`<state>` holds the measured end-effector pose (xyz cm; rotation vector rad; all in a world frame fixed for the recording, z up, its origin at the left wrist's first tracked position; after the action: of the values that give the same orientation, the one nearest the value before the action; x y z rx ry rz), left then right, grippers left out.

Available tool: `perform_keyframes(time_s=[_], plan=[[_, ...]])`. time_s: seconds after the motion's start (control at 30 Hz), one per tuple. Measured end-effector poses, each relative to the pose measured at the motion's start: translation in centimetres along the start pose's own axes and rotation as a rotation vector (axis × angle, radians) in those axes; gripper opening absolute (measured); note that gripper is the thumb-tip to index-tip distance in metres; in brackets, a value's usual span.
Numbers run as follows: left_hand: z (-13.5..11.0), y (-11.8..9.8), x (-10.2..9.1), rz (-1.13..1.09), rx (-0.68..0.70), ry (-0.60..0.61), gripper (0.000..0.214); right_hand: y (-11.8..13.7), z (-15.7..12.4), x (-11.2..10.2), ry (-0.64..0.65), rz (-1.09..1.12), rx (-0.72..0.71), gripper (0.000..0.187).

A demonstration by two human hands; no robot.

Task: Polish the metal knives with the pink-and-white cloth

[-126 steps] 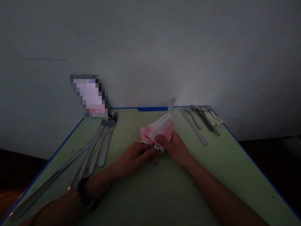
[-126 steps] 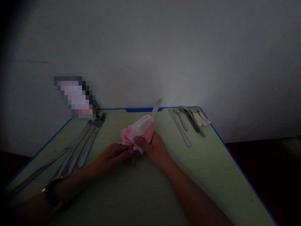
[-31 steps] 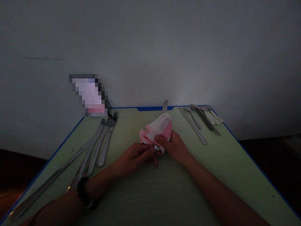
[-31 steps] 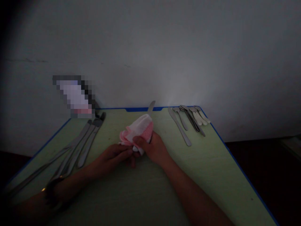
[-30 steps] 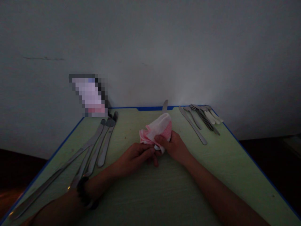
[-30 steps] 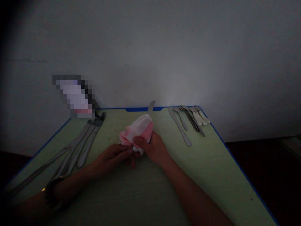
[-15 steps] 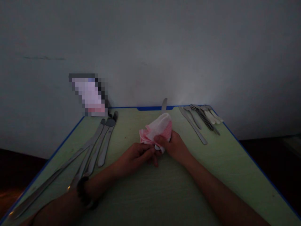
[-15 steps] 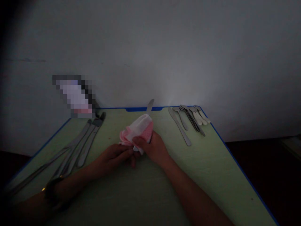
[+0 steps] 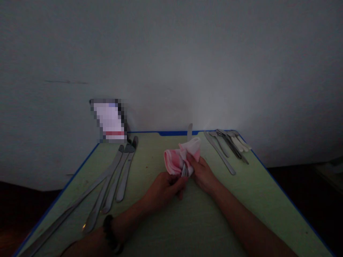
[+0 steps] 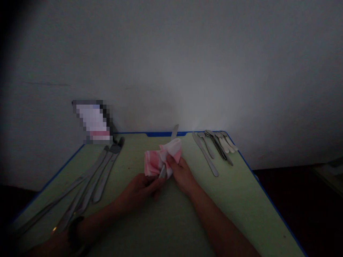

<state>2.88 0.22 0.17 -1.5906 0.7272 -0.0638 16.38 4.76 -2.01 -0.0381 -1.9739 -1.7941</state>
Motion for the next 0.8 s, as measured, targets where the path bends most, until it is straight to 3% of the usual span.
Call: perform_keyframes(time_s=[0.13, 0.47, 0.6, 0.7, 0.8], plan=[[-0.2, 0.2, -0.1, -0.037, -0.024, 0.013, 0.036, -0.4, 2.6, 0.3, -0.075, 0.208, 0.04, 0.03], [-0.3, 0.6, -0.6, -0.12, -0.026, 0.127, 0.036, -0.1, 8.8, -0.8, -0.267, 0.237, -0.097, 0.024], [-0.3, 0.3, -0.3, -0.064, 0.029, 0.129, 0.033, -0.2, 9.0, -0.5, -0.336, 0.234, -0.169, 0.026], [-0.2, 0.2, -0.4, -0.093, 0.091, 0.096, 0.019, -0.7, 8.5, -0.3, -0.35, 0.18, -0.194, 0.029], [0.3, 0.5, -0.9, -0.21, 0.065, 0.015, 0.026, -1.3, 7.6, -0.1, -0.327, 0.082, -0.197, 0.032]])
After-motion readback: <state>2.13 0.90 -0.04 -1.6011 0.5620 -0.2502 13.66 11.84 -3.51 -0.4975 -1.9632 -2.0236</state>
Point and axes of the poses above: each hand's wrist, its own z-axis towards the middle knuckle, its own x-axis out of the palm, y = z × x, the point moved 1 cm from there along z, towards the middle knuckle, and after that the axes turned 6 degrees about y, right-handed, at the moved point
